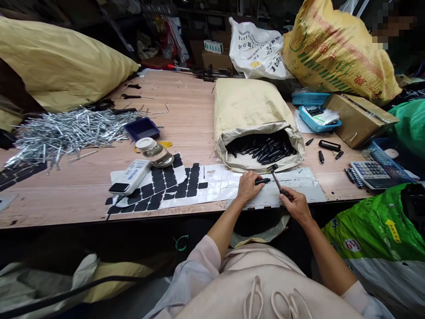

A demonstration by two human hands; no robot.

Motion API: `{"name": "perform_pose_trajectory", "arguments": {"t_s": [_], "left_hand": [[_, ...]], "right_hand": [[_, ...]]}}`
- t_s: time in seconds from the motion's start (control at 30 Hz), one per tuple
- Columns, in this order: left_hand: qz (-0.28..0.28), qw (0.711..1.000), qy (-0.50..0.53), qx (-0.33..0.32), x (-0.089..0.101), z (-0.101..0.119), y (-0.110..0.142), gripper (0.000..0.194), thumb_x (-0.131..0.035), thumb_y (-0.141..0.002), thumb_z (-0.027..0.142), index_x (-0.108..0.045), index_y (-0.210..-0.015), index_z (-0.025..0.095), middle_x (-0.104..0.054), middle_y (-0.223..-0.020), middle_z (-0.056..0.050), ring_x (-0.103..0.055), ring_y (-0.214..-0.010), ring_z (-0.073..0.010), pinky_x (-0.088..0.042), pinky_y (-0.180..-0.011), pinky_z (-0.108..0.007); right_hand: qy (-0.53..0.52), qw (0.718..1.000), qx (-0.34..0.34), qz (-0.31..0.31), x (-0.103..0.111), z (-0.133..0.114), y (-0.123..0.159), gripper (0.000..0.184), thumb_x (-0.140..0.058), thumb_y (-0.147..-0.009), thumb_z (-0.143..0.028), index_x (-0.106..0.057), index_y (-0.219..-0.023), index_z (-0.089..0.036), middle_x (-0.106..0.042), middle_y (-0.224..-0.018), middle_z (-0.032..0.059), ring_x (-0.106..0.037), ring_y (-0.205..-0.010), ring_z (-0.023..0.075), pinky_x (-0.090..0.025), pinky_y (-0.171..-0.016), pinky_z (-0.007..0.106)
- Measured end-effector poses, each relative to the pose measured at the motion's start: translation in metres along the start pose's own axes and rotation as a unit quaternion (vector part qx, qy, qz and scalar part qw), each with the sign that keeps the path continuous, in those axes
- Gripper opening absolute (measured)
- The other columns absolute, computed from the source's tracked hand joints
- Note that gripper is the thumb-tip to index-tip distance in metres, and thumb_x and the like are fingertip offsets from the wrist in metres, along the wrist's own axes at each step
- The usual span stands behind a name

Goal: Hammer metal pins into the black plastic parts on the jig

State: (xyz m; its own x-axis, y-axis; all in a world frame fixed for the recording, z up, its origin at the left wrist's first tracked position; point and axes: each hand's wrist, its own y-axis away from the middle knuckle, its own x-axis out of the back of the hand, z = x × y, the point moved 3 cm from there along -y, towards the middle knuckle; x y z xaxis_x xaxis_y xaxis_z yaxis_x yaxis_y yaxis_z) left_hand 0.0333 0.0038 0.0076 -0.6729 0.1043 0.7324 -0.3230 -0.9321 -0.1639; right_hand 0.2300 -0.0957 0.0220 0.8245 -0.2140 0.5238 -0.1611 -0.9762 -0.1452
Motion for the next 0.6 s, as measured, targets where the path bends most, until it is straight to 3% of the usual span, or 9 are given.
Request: {"name": "perform_pose_trajectory", "arguments": {"t_s": [0.2,0.37,0.47,0.6], "left_hand": [[-0.002,1.000,0.012,-0.013,0.002,-0.002,0.001,0.016,-0.073,-0.084,0.030,-0.071,-0.098,0.024,-0.065,-0.100,-0.003,-0.054,-0.100,-0.0228,-0.042,-0.091,-0.036],[0.029,0.998,0.009,-0.051,0.014,0.008,0.008,0.019,-0.066,-0.090,0.036,-0.070,-0.103,0.023,-0.068,-0.104,-0.006,-0.056,-0.104,-0.0232,-0.042,-0.094,-0.038],[0.016,0.993,0.001,-0.113,0.021,0.021,0.034,0.026,-0.058,-0.094,0.043,-0.070,-0.105,0.023,-0.070,-0.102,-0.008,-0.059,-0.100,-0.0235,-0.043,-0.091,-0.039],[-0.106,0.972,0.023,-0.209,0.016,0.030,0.095,0.033,-0.051,-0.096,0.047,-0.070,-0.110,0.023,-0.072,-0.087,-0.008,-0.065,-0.081,-0.0200,-0.046,-0.078,-0.036]], "right_hand": [[-0.124,0.989,-0.063,0.049,-0.003,0.033,-0.028,0.050,-0.066,-0.082,-0.049,-0.071,-0.115,-0.012,-0.070,-0.073,0.0059,-0.067,-0.064,0.0207,-0.055,-0.051,0.029],[-0.161,0.983,-0.079,0.042,-0.006,0.037,-0.029,0.054,-0.070,-0.079,-0.052,-0.069,-0.114,-0.011,-0.070,-0.072,0.0058,-0.066,-0.064,0.0202,-0.056,-0.049,0.028],[-0.167,0.982,-0.083,0.040,-0.005,0.035,-0.028,0.054,-0.069,-0.078,-0.051,-0.069,-0.113,-0.011,-0.069,-0.070,0.0048,-0.065,-0.062,0.0195,-0.055,-0.048,0.028],[-0.163,0.983,-0.078,0.043,-0.004,0.034,-0.029,0.050,-0.069,-0.079,-0.048,-0.070,-0.112,-0.010,-0.069,-0.071,0.0051,-0.065,-0.061,0.0184,-0.055,-0.049,0.027]]}}
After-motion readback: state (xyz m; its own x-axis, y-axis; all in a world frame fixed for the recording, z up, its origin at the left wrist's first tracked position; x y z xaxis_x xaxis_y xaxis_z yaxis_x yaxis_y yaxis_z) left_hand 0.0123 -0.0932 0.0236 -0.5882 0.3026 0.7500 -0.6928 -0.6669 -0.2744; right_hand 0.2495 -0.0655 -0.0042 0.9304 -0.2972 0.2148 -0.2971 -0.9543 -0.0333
